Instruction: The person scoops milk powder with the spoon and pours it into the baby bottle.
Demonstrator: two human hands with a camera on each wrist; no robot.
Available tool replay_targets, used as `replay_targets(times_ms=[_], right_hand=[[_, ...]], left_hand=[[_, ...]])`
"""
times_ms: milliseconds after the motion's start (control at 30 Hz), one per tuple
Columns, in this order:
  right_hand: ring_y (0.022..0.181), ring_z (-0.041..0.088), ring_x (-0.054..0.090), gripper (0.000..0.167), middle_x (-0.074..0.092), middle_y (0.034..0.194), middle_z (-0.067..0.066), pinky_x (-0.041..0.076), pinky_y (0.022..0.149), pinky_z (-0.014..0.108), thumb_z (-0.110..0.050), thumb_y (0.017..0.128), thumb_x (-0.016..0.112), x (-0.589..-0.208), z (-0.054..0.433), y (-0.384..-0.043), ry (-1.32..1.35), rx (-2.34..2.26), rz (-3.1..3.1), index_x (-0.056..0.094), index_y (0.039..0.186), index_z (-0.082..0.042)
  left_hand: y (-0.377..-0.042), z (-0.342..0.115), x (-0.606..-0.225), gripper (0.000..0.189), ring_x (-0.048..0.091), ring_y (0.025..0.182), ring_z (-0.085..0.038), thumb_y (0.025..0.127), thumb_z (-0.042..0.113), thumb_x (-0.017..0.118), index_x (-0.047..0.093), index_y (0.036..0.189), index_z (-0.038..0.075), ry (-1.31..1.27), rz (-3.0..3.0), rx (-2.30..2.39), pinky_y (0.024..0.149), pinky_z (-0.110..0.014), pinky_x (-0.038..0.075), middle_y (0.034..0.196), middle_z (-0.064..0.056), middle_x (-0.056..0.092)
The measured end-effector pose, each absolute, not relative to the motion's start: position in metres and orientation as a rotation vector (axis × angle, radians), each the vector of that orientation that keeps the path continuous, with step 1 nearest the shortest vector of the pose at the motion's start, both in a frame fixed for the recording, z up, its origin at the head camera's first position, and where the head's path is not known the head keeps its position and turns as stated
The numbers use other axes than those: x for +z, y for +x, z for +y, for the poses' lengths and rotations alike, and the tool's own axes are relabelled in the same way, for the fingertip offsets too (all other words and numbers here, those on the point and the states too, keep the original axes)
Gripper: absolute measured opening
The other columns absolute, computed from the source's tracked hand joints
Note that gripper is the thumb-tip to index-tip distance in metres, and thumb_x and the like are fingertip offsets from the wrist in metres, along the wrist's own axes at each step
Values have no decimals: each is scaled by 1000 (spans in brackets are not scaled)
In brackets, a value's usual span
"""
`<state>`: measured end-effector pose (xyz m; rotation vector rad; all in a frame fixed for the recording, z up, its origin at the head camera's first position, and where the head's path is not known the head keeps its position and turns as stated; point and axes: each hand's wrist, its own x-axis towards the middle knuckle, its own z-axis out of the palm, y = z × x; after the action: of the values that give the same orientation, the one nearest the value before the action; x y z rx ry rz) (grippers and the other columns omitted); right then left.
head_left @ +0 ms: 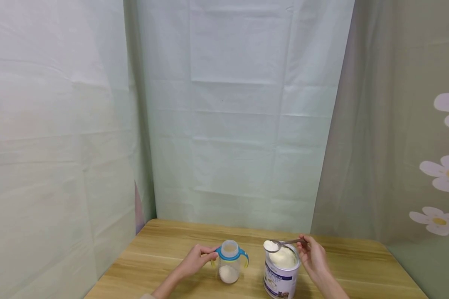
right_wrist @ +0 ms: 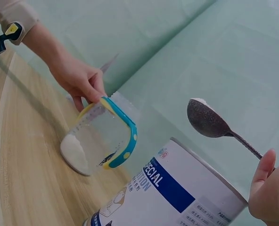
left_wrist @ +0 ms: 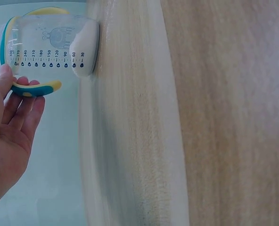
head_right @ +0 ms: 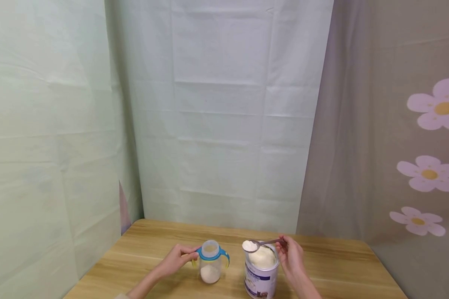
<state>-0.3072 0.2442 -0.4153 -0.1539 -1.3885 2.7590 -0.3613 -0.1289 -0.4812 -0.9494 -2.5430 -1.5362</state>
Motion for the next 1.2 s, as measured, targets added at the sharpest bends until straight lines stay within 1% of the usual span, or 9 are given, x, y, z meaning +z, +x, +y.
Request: replay_targets(times_ms=[233, 433, 733, 900, 1200], right_hand=[[70, 2, 54, 33, 57, 81, -3, 47, 66, 9, -9, 102, 34, -412, 239, -307, -143, 2786, -1362, 60, 82, -10], [70, 2, 55, 31, 57, 82, -3, 48, 67, 9, -9, 102, 35, -410, 234, -307, -117, 2795, -1362, 60, 84, -10], [72, 3, 55, 29, 57, 84, -3, 48, 68, 9, -9, 102, 35, -410, 229, -308, -107, 2762, -1406, 59, 86, -9], [72, 3, 55, 29, 57, 83, -3, 48, 69, 10, -9, 102, 36, -409, 227, -309, -101, 2757, -1404, 59, 86, -9], [72, 3, 56, 28, 58, 84, -3, 48, 70, 9, -7, 101, 36, -411, 223, -311, -111, 2775, -1406, 59, 87, -9]], left_hand=[[-363, -129, -482, 27, 57, 120, -38, 95, 24, 60, 75, 84, 5, -961, -2535, -1526, 91, -33, 54, 128, -18, 60], [-362, -130, -481, 27, 56, 121, -40, 95, 24, 59, 76, 89, 4, -968, -2529, -1536, 89, -28, 53, 128, -19, 59], [-362, -130, -482, 24, 57, 120, -39, 95, 25, 60, 76, 97, 6, -947, -2540, -1530, 92, -37, 53, 127, -20, 60], [-363, -129, -482, 25, 58, 119, -38, 95, 26, 60, 77, 96, 7, -943, -2542, -1510, 93, -38, 52, 126, -19, 61], [-362, -129, -482, 23, 56, 121, -40, 95, 21, 59, 76, 97, 6, -938, -2545, -1555, 94, -39, 52, 128, -20, 59]])
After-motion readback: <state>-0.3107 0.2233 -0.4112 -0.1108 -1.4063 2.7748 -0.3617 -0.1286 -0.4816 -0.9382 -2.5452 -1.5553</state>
